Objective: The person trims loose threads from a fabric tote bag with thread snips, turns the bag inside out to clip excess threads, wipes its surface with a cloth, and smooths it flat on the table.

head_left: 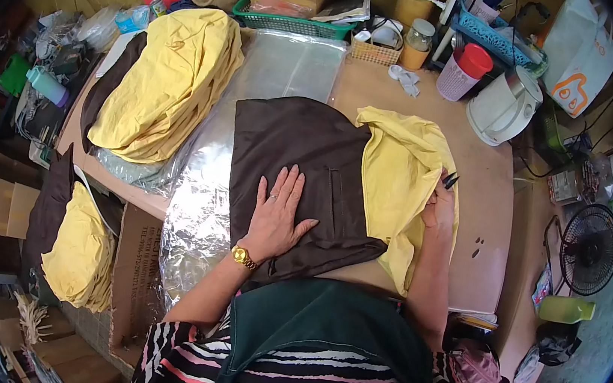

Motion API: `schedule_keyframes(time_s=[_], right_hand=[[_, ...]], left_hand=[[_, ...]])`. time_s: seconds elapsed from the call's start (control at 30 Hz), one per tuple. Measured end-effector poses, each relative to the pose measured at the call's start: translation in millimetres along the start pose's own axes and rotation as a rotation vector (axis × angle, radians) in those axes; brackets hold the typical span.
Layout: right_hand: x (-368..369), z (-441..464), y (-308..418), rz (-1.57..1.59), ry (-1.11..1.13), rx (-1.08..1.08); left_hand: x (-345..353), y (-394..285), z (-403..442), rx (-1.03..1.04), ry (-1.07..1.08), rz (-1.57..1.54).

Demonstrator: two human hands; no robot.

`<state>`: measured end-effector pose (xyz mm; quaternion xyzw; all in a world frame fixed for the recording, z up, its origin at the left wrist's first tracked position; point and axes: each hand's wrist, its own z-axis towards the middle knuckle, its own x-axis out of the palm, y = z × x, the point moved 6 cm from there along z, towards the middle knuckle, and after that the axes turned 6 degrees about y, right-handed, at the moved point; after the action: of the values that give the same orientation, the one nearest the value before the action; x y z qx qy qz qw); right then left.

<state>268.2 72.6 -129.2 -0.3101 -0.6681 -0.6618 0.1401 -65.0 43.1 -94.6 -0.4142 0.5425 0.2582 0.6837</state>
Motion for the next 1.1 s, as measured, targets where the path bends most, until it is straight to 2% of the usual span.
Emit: schedule_keyframes(time_s=[0.1, 0.17, 0.23, 0.3, 0.33, 0.43, 0.5, 0.53, 0.57, 0.6, 0.63, 0.67, 0.7, 0.73, 0.77, 0.83, 0.87, 0.9, 0.97, 1.0, 1.03, 1.07, 1.1], right_hand=[[-3, -2, -4, 0.030, -0.026, 0.024], [8, -4, -8, -0.053, 0.073, 0.055], [7, -5, -9, -0.087, 0.043, 0.072], [8, -8, -14, -0.146, 0.219, 0.107], [6, -12, -14, -0.145, 0.216, 0.113], [12, -18, -5, -0.290, 0.264, 0.179], [20, -29, 5, -0.697, 0.411, 0.312], [22, -31, 12, -0.714, 0.436, 0.405], [30, -28, 17, -0.716, 0.442, 0.391], [40, -22, 30, -0.880, 0.415, 0.226], [58, -19, 46, -1.039, 0.381, 0.056], [79, -17, 62, -1.081, 0.348, -0.072], [108, -15, 71, -0.968, 0.404, -0.192], [138, -17, 77, -0.852, 0.459, -0.308], [171, -21, 76, -0.792, 0.485, -0.316], [219, -30, 61, -0.776, 0.583, -0.219], [233, -32, 49, -0.818, 0.657, -0.115], [237, -24, 27, -0.691, 0.827, -0.062], [226, -16, 25, -0.834, 0.653, -0.045], [220, -16, 23, -0.834, 0.666, -0.056], [207, -13, 27, -0.798, 0.566, -0.132], [197, -13, 32, -0.758, 0.461, -0.204], [198, -17, 34, -0.759, 0.465, -0.209]], left_hand=[[-2, 2, 1, 0.003, 0.024, -0.021], [-9, 7, 8, 0.011, 0.042, -0.033], [-40, 25, 20, -0.116, -0.209, 0.063], [-55, 63, 35, -0.257, -0.385, 0.020], [-55, 91, 44, -0.303, -0.401, -0.053], [-62, 136, 75, -0.392, -0.409, -0.183], [-67, 150, 93, -0.430, -0.397, -0.239], [-56, 156, 105, -0.445, -0.270, -0.638], [-44, 155, 115, -0.441, -0.133, -1.032], [-38, 149, 122, -0.367, -0.104, -1.332], [-48, 133, 122, -0.353, -0.115, -1.329], [-56, 109, 121, -0.226, -0.059, -1.393], [-69, 79, 117, -0.095, 0.001, -1.449], [-78, 53, 111, -0.068, 0.003, -1.427], [-87, 28, 102, -0.041, 0.007, -1.405], [-108, -11, 85, 0.085, -0.003, -1.221], [-113, -19, 79, 0.142, -0.025, -1.254], [-121, -21, 70, 0.169, -0.129, -1.253], [-133, 6, 52, 0.115, -0.312, -1.063], [-137, 28, 41, 0.001, -0.435, -1.129], [-141, 50, 29, -0.113, -0.557, -1.196], [-148, 67, 21, -0.129, -0.614, -1.098], [-155, 77, 14, -0.148, -0.666, -1.000]])
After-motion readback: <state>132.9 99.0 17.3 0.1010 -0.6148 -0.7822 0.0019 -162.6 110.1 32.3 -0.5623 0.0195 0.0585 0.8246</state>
